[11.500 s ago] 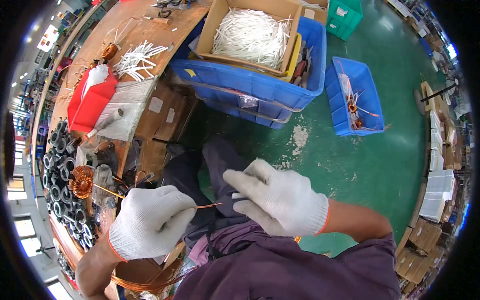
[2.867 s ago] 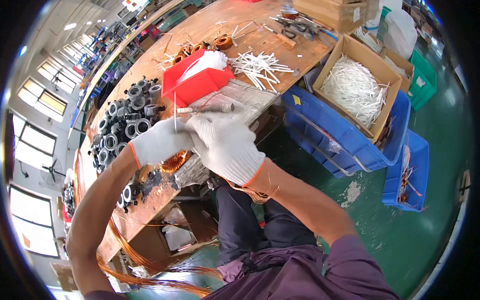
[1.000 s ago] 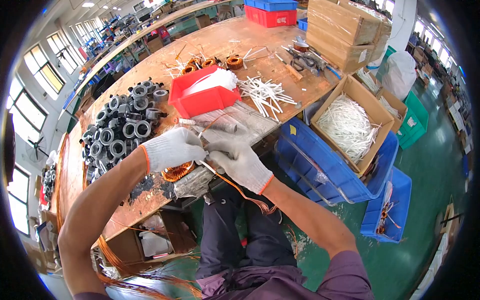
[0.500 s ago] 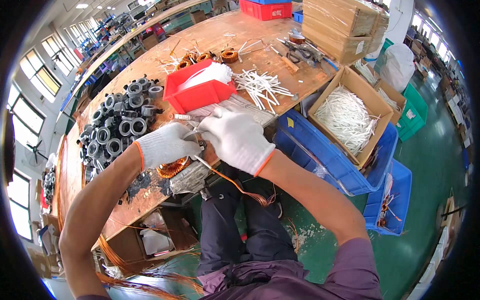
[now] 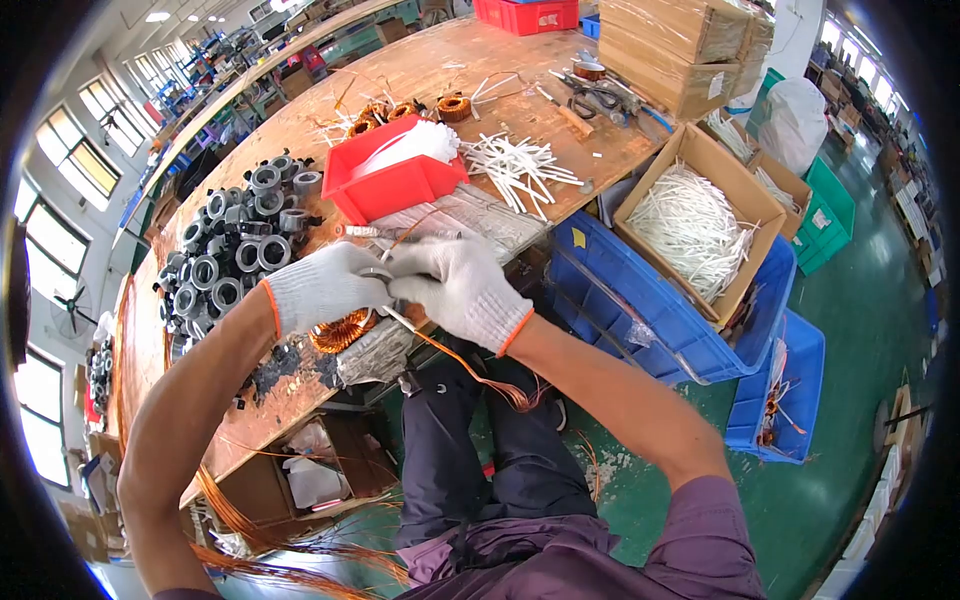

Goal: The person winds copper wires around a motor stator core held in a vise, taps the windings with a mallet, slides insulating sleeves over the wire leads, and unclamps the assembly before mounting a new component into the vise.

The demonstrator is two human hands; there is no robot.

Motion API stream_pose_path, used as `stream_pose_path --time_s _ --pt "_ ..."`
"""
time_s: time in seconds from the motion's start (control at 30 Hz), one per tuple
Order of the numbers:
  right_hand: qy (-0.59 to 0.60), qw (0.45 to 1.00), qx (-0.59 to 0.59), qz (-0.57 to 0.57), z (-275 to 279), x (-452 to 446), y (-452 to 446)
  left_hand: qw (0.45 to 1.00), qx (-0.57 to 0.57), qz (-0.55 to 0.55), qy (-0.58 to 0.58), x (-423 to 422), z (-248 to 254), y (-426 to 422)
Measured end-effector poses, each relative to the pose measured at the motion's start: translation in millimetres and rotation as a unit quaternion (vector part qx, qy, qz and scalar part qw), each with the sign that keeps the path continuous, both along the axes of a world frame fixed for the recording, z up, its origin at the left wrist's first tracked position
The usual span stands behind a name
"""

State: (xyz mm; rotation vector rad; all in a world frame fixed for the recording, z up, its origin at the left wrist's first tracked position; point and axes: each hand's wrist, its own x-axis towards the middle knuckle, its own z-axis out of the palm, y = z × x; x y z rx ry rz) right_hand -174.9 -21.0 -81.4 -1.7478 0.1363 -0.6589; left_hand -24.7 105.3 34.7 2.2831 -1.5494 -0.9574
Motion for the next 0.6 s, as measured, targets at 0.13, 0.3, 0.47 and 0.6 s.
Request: stream_pose_path --time_s 0.13,0.3,0.47,0.6 --pt "0.013 0.979 0.192 0.063 -12.9 -7.3 7.6 0.999 0.010 0.030 0.035 4.0 -3.2 -1.2" --pt "0.087 0.974 0.187 0.099 -1.0 -20.0 6.7 0.998 -0.017 0.054 0.038 -5.9 -0.6 -0.1" --pt "0.067 0.993 0.095 0.000 -22.3 -6.7 22.2 0.999 -0.026 0.039 -0.022 -4.2 -3.6 -3.1" --pt "0.203 0.963 -0.039 -0.172 -98.2 -15.4 13.4 0.993 0.020 0.043 -0.108 -6.7 -2.6 -4.5"
